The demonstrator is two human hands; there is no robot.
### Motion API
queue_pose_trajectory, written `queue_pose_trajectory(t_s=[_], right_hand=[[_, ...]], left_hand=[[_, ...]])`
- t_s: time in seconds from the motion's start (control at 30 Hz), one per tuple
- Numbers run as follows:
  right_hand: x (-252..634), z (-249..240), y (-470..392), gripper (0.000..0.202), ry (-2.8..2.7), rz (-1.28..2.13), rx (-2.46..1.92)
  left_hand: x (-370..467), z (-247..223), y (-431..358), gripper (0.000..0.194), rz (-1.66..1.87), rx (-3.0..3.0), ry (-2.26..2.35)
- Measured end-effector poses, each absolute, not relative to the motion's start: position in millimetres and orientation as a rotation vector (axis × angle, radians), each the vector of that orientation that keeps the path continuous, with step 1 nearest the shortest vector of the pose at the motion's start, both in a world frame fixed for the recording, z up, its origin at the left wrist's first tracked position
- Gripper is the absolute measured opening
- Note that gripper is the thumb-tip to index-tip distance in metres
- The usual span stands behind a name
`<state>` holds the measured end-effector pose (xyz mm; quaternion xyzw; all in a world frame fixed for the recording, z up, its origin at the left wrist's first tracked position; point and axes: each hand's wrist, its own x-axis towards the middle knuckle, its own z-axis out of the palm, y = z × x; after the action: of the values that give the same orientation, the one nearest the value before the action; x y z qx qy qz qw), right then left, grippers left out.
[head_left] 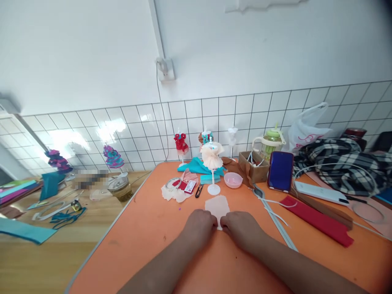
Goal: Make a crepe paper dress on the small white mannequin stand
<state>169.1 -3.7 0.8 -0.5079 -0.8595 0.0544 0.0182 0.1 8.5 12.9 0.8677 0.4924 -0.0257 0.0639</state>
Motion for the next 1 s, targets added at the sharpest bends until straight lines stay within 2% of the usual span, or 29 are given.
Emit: queue_pose_trajectory(t_s=[0.23, 0.37, 0.63, 0.8, 1.0], right_hand=[[169.7, -5.0, 0.4, 0.020, -2.682, 0.193, -1.543], [169.8, -3.2, -1.5, 0.021, -2.672, 0.134, -1.501], [172.8, 1.0, -1.3, 0.019, -2.636, 0.208, -1.629], [175.3, 1.5, 0.5, 0.022, -2.679, 0.202, -1.575], [175.9, 1.2, 3.0, 0.019, -2.673, 0.241, -1.630]], left_hand=[[1.9, 13.1, 6.1, 0.025, -0.123, 2.594, 1.533], [2.6, 13.4, 4.6, 0.023, -0.037, 2.627, 1.481], [2.7, 12.2, 4.8, 0.026, -0.050, 2.570, 1.559], [3.4, 11.9, 6.7, 0.023, -0.094, 2.610, 1.480], [3.5, 13.7, 6.8, 0.021, 0.017, 2.715, 1.395]])
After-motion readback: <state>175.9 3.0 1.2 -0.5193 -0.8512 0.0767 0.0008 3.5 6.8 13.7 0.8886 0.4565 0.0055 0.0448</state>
